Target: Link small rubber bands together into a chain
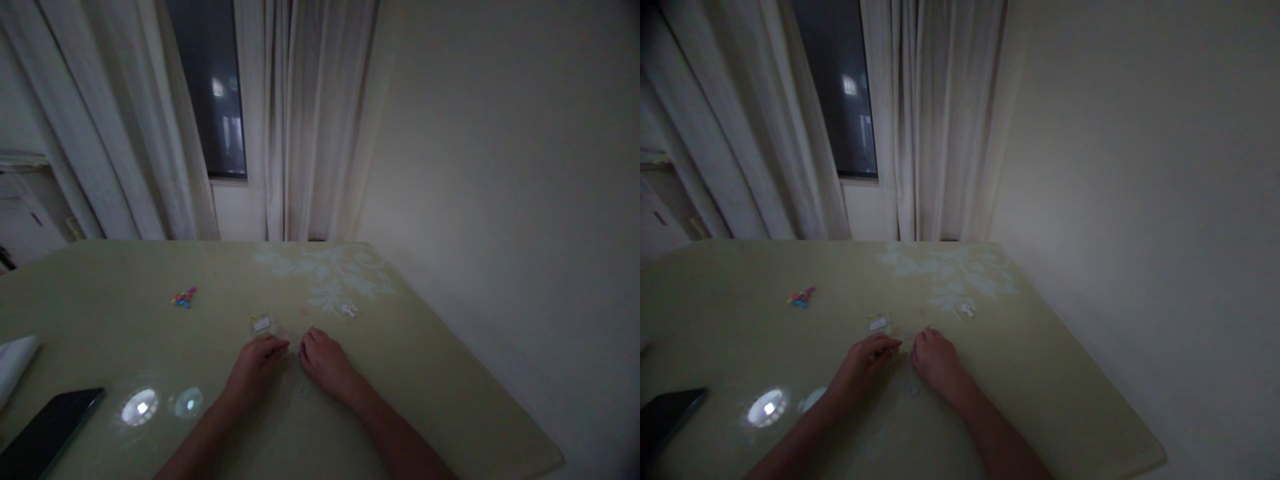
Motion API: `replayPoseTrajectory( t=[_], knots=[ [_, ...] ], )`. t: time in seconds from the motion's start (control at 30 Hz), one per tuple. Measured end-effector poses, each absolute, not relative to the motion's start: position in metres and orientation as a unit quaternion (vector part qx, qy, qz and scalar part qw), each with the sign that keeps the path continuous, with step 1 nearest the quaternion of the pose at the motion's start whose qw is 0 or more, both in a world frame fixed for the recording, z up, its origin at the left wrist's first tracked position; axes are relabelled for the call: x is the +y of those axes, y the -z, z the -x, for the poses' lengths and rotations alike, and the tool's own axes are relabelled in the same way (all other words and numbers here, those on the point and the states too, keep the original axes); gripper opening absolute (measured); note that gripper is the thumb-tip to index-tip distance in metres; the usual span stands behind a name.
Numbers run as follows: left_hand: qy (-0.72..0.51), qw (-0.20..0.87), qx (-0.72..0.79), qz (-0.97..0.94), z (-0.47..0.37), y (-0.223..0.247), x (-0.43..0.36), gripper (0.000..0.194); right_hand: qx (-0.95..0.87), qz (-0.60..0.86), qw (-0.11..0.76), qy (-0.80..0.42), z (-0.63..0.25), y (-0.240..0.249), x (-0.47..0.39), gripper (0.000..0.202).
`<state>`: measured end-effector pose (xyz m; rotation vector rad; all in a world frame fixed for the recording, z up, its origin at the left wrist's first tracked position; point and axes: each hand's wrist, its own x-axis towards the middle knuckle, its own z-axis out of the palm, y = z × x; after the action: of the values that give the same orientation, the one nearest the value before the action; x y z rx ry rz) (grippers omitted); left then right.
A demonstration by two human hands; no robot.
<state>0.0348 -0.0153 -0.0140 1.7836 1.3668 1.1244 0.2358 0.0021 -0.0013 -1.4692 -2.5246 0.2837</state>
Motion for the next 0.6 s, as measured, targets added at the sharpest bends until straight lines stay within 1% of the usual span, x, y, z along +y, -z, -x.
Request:
replayPoseTrajectory(
  t=[0.07,0.17,0.27,0.33,0.4,0.5,0.6],
  knots=[
    [-0.396,0.284,0.495,-0.720,-0.037,0.017,-0.016,0.023,-0.841,0.503,0.143,-0.137,-0.240,-0.002,0.003,0.014],
    [-0.352,0.256,0.491,-0.755,-0.039,0.020,-0.018,0.025,-0.804,0.490,0.217,-0.258,-0.251,-0.011,0.006,0.010],
    [-0.321,0.249,0.506,-0.761,-0.036,0.020,-0.019,0.029,-0.770,0.449,0.247,-0.381,-0.262,-0.017,0.007,0.012],
    [-0.312,0.263,0.510,-0.757,-0.033,0.019,-0.020,0.030,-0.760,0.423,0.229,-0.436,-0.266,-0.018,0.006,0.016],
    [-0.309,0.283,0.517,-0.746,-0.030,0.017,-0.020,0.026,-0.765,0.404,0.196,-0.462,-0.268,-0.018,0.003,0.021],
    [-0.299,0.307,0.525,-0.735,-0.024,0.014,-0.020,0.019,-0.793,0.374,0.163,-0.452,-0.268,-0.021,-0.001,0.024],
    [-0.256,0.324,0.528,-0.742,-0.017,0.009,-0.019,0.019,-0.815,0.361,0.153,-0.425,-0.268,-0.025,-0.003,0.023]
  ],
)
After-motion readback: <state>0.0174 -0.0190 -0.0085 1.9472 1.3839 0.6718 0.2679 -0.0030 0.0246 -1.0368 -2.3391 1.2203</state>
